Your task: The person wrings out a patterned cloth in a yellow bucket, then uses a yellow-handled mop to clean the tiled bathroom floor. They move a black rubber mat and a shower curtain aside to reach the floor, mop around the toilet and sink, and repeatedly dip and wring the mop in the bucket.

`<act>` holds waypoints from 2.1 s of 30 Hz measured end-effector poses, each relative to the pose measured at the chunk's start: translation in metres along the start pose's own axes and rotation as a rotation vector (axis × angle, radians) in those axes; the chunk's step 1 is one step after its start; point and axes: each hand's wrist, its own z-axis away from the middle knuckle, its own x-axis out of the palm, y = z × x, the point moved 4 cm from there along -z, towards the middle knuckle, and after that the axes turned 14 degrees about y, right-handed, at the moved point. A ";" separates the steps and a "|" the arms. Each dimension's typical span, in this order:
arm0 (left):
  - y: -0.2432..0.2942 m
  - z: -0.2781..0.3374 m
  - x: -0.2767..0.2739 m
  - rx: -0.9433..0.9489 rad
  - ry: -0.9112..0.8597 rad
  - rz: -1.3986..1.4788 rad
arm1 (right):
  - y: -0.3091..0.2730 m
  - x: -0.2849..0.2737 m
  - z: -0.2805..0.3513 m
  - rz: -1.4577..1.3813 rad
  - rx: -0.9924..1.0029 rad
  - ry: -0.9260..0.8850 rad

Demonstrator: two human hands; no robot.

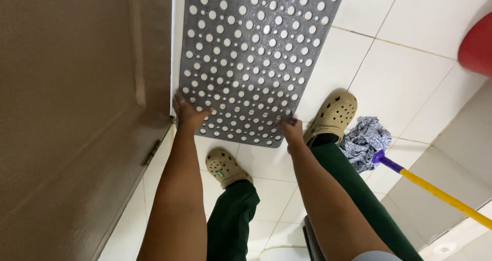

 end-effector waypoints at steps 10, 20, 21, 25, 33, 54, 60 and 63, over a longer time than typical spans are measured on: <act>0.024 0.034 -0.008 0.019 0.075 0.227 | 0.009 -0.007 -0.027 0.293 -0.106 -0.022; -0.036 0.034 0.051 -0.463 -0.045 1.147 | -0.037 0.006 0.029 0.159 -0.094 -0.080; -0.048 0.042 0.058 -0.334 -0.056 1.165 | -0.040 0.007 0.047 -0.058 0.019 -0.104; 0.098 0.082 -0.061 0.100 0.105 0.199 | -0.098 -0.015 0.067 0.061 -0.121 -0.049; 0.168 0.121 -0.126 -0.497 -0.056 0.831 | -0.169 -0.074 0.098 -0.103 -0.296 -0.237; 0.368 0.309 -0.304 0.188 0.096 0.266 | -0.429 -0.304 0.247 -0.262 -0.376 -0.232; 0.412 0.349 -0.299 0.344 0.101 0.208 | -0.434 -0.346 0.287 -0.240 -0.517 -0.388; 0.434 0.351 -0.303 0.276 0.072 0.254 | -0.462 -0.380 0.321 -0.240 -0.503 -0.437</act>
